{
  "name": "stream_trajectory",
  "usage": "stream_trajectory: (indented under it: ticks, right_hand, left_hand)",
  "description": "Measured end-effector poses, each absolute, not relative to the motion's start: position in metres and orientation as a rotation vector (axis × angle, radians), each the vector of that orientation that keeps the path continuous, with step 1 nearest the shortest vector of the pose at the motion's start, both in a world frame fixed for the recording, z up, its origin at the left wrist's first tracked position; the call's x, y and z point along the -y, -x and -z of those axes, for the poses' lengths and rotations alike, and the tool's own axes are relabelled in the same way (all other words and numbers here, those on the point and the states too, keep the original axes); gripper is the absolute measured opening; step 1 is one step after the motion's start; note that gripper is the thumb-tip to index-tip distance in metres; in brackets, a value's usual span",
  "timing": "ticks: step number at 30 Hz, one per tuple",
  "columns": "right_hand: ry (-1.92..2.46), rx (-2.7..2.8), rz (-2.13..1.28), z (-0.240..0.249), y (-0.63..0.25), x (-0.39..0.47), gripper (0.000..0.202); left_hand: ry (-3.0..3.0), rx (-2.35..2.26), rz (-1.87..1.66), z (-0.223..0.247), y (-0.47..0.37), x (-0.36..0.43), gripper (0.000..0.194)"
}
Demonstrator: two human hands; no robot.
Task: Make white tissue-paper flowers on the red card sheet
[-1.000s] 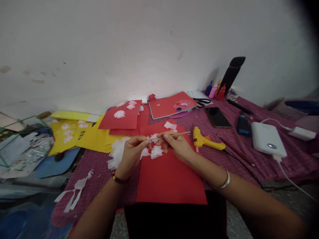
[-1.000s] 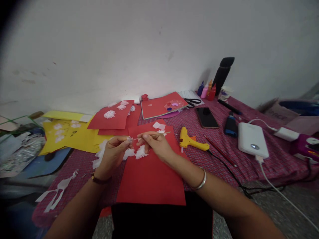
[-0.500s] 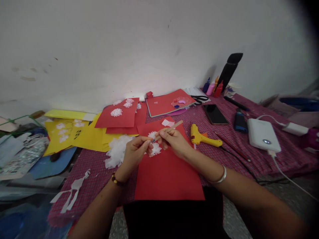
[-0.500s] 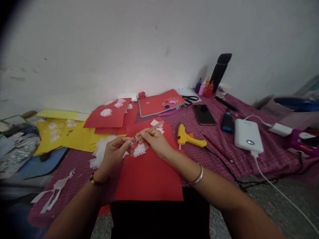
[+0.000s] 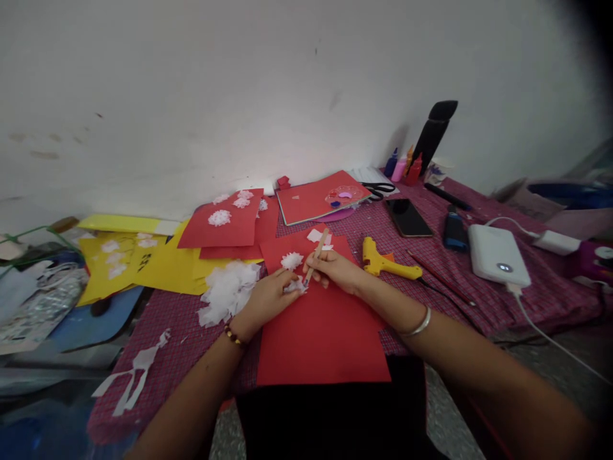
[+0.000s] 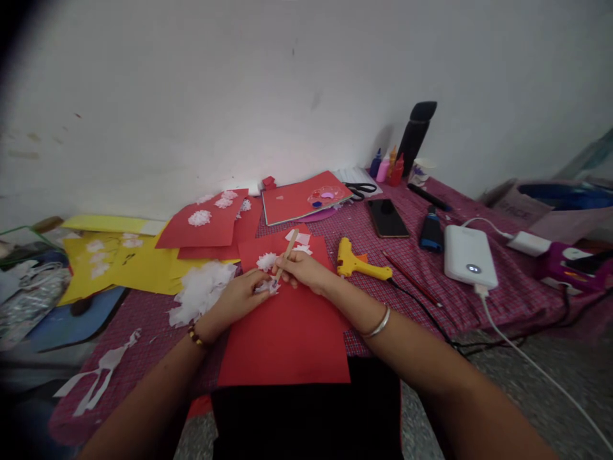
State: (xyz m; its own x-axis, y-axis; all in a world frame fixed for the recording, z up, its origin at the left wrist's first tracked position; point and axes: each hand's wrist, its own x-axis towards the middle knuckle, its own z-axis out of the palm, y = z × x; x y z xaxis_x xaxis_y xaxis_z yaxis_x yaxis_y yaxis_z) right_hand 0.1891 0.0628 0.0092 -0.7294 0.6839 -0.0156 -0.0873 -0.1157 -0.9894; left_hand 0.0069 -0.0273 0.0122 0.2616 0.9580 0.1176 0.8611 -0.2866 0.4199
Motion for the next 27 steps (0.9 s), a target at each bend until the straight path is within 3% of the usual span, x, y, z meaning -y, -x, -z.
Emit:
stream_trajectory:
  ticks: [3, 16, 24, 27]
  right_hand:
    - [0.606, 1.768, -1.816, -0.006, -0.188, -0.063, 0.025]
    - [0.553, 2.237, -1.366, -0.012, -0.188, -0.049, 0.021]
    - [0.529, 2.565, -0.786, -0.018, -0.183, -0.029, 0.023]
    - [0.51, 2.405, -0.978, -0.016, -0.184, -0.035, 0.023]
  left_hand:
    - [-2.193, -1.723, -0.555, -0.007, -0.007, 0.02, 0.011]
    - [-2.14, -1.719, -0.554, -0.006, -0.007, 0.016, 0.017]
    - [-2.113, -1.731, -0.573, -0.006, -0.005, 0.016, 0.01]
    - [-2.123, -1.724, -0.581, -0.008, -0.007, 0.017, 0.013]
